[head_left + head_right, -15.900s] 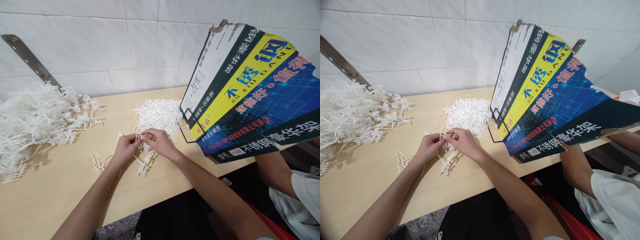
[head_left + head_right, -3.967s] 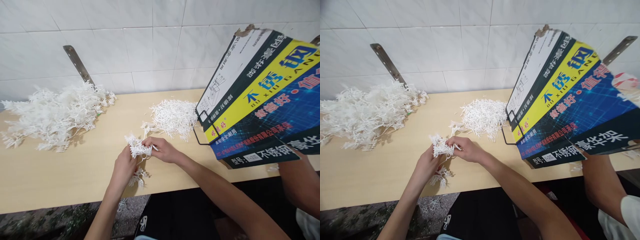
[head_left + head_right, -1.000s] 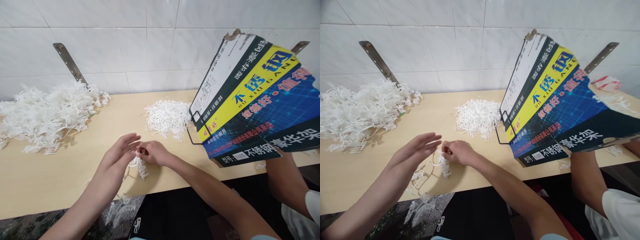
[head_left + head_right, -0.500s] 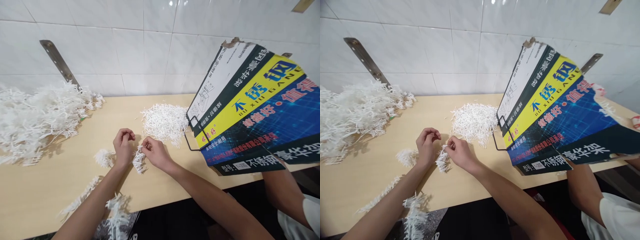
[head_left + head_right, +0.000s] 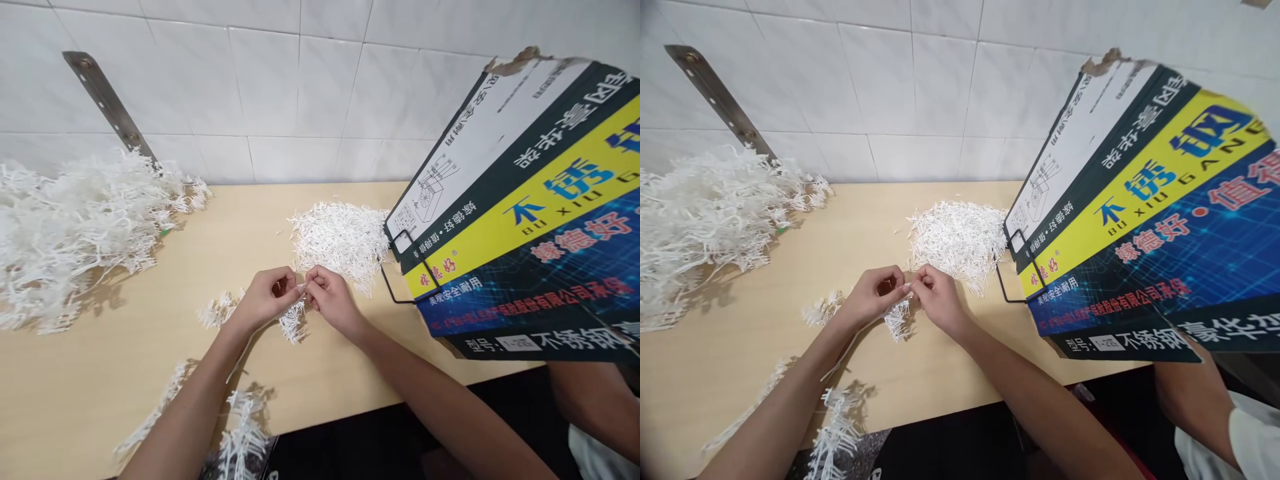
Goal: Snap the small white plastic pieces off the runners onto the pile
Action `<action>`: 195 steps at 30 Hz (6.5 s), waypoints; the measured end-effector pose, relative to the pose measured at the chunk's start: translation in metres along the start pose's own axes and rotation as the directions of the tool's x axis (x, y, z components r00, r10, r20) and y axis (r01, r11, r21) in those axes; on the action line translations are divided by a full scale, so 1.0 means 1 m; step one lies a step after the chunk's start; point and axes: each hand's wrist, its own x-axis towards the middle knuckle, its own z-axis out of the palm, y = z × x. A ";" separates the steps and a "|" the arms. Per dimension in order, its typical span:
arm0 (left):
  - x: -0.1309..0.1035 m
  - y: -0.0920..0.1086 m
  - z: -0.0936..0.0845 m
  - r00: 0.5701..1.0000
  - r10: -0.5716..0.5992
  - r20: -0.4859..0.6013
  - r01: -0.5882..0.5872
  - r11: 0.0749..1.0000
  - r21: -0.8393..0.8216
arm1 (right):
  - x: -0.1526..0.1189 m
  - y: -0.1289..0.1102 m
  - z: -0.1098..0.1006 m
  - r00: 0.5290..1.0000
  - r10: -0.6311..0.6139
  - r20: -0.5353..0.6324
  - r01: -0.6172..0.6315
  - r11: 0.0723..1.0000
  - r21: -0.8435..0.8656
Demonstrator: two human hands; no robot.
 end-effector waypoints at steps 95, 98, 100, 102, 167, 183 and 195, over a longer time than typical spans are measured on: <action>-0.004 0.017 0.007 0.992 -0.128 0.010 0.126 0.954 -0.272 | 0.003 -0.010 -0.019 0.986 -0.151 0.078 0.155 0.986 -0.060; -0.001 0.010 0.010 0.993 -0.117 -0.033 0.102 0.947 -0.305 | 0.004 -0.007 -0.016 0.987 -0.143 0.075 0.149 0.984 -0.092; 0.000 0.009 0.011 0.989 -0.138 -0.049 0.115 0.937 -0.330 | 0.006 -0.004 -0.016 0.990 -0.140 0.029 0.142 0.983 -0.118; -0.001 0.010 0.011 0.983 -0.173 -0.064 0.137 0.917 -0.374 | 0.008 -0.003 -0.016 0.992 -0.130 0.000 0.129 0.985 -0.114; -0.008 0.028 0.007 0.986 -0.162 0.035 0.165 0.950 -0.264 | -0.004 -0.014 -0.018 0.958 -0.285 0.029 0.272 0.876 -0.398; -0.010 0.016 0.011 0.968 -0.045 0.246 0.170 0.842 -0.512 | -0.001 -0.010 -0.021 0.897 -0.020 0.442 -0.158 0.919 0.362; -0.004 0.017 0.014 0.985 -0.169 -0.009 0.143 0.860 -0.489 | 0.011 -0.015 -0.039 0.934 -0.206 -0.292 0.196 0.979 -0.063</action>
